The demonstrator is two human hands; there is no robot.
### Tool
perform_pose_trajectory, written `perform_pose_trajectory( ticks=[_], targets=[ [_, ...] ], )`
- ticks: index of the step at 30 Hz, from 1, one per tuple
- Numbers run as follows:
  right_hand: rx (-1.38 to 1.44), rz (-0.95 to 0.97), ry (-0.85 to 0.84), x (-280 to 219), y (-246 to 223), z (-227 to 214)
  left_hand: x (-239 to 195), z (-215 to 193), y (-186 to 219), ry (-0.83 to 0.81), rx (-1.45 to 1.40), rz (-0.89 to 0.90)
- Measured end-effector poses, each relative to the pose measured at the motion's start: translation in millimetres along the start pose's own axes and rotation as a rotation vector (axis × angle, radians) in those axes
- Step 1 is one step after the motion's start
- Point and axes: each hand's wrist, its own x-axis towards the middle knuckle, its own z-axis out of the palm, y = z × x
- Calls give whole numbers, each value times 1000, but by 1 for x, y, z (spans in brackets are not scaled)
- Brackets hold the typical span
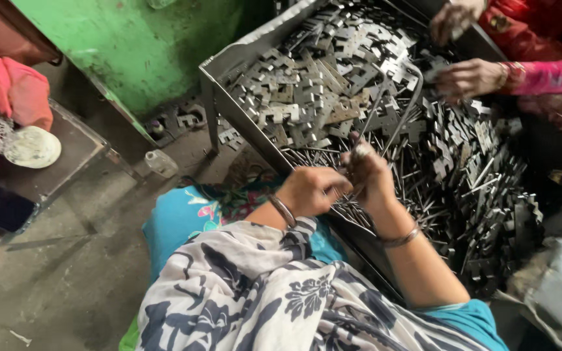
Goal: The person sorts through a large bin of metal hinges and pins, picking them up one by one and examining them before placing them back into the bin or onto a side surface.
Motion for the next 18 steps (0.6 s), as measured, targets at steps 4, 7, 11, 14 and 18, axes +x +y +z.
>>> perform_pose_trajectory(
  ticks=[4,7,11,14,18],
  targets=[
    [-526,58,196,75,-33,-2,39,-39,-75,467,361,-143],
    [-1113,30,193,144,-21,-2,55,-34,-119,493,592,-262],
    [-1716,-445,12,240,8,3,58,-20,-128,528,627,-347],
    [-1728,-68,164,302,43,16,56,-25,-123,503,655,-318],
    [-1885,-272,122,348,88,24,53,-30,-123,510,646,-250]
  ],
)
